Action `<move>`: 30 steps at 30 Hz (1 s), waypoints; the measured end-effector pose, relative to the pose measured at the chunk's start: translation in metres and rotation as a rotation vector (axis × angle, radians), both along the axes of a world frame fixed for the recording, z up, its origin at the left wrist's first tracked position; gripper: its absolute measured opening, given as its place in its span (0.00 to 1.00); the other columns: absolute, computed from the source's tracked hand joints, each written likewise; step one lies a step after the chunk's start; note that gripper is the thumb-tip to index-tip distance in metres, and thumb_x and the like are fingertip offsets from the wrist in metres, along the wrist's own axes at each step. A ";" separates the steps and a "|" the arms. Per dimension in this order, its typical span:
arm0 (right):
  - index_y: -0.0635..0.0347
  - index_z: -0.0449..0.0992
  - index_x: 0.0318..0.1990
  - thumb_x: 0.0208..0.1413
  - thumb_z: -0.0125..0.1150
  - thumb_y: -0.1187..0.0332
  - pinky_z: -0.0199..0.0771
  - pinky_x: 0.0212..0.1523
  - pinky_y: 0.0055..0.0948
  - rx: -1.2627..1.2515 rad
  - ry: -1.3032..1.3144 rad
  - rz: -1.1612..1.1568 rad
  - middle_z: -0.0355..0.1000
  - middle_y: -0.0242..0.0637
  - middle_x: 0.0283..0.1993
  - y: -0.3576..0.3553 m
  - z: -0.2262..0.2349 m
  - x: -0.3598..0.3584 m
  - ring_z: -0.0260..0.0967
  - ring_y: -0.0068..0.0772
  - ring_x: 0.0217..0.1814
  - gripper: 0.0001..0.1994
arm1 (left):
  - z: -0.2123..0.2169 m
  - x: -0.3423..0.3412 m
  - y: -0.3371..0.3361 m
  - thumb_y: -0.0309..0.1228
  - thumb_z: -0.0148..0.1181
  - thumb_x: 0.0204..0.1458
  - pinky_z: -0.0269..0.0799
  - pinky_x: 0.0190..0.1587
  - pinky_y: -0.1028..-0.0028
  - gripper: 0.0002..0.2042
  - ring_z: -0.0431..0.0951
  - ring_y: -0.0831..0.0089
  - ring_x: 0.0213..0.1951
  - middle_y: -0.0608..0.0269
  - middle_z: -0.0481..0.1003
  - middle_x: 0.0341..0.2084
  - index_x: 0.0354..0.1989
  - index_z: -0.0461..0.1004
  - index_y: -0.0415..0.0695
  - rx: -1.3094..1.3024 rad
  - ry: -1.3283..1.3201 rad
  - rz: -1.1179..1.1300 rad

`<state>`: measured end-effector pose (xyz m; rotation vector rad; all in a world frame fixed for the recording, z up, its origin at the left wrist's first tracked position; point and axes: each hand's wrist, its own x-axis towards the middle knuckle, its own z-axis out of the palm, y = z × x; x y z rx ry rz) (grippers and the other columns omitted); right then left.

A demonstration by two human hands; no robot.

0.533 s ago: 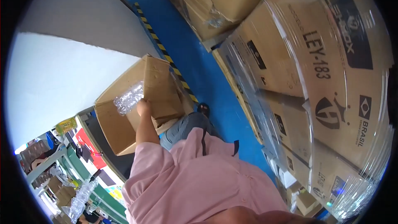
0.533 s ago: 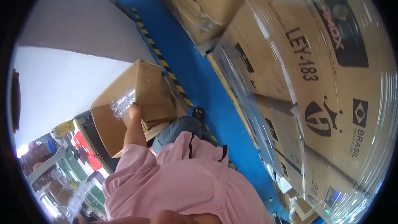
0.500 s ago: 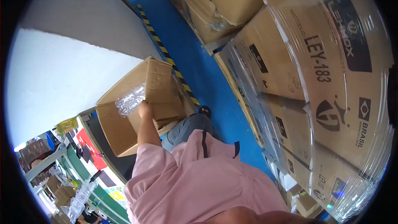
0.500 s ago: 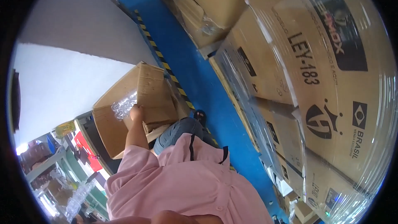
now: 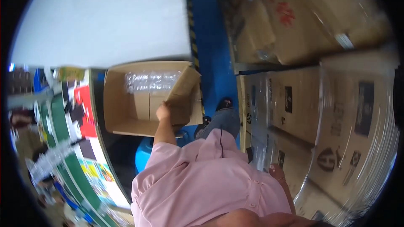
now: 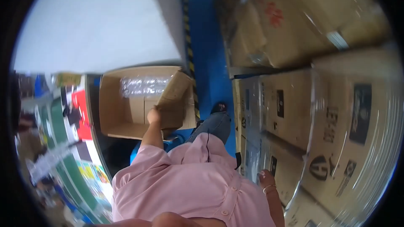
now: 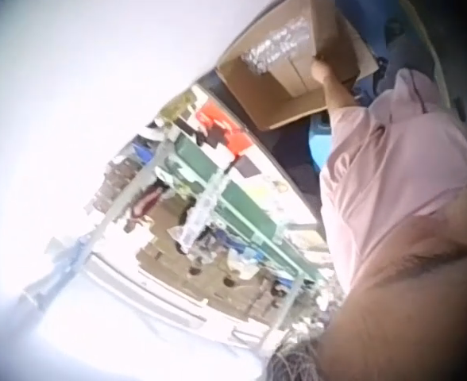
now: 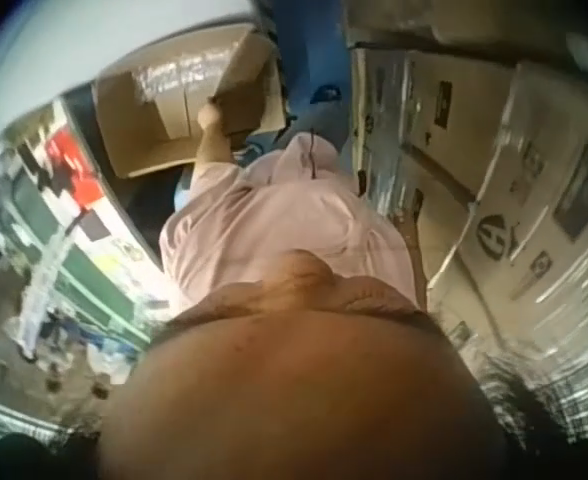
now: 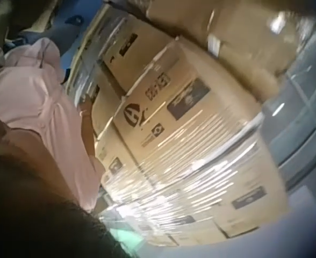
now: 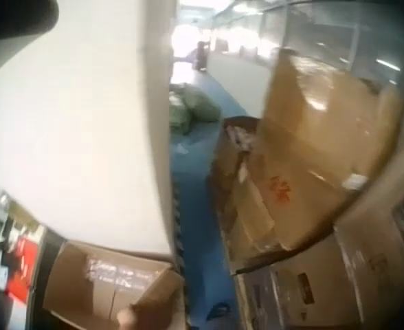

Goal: The worker is assembling components onto plastic pitchers using a hand tool and packing them into boxes.

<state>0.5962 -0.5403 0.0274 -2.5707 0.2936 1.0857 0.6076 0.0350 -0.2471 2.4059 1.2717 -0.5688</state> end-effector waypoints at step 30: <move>0.62 0.73 0.35 0.52 0.54 0.69 0.69 0.36 0.24 0.085 0.873 1.855 0.72 0.32 0.30 0.470 -0.080 0.348 0.68 0.23 0.32 0.07 | 0.251 0.020 -0.541 0.26 0.55 0.41 0.67 0.45 0.66 0.14 0.72 0.56 0.42 0.48 0.72 0.39 0.39 0.72 0.40 -0.839 -0.708 1.311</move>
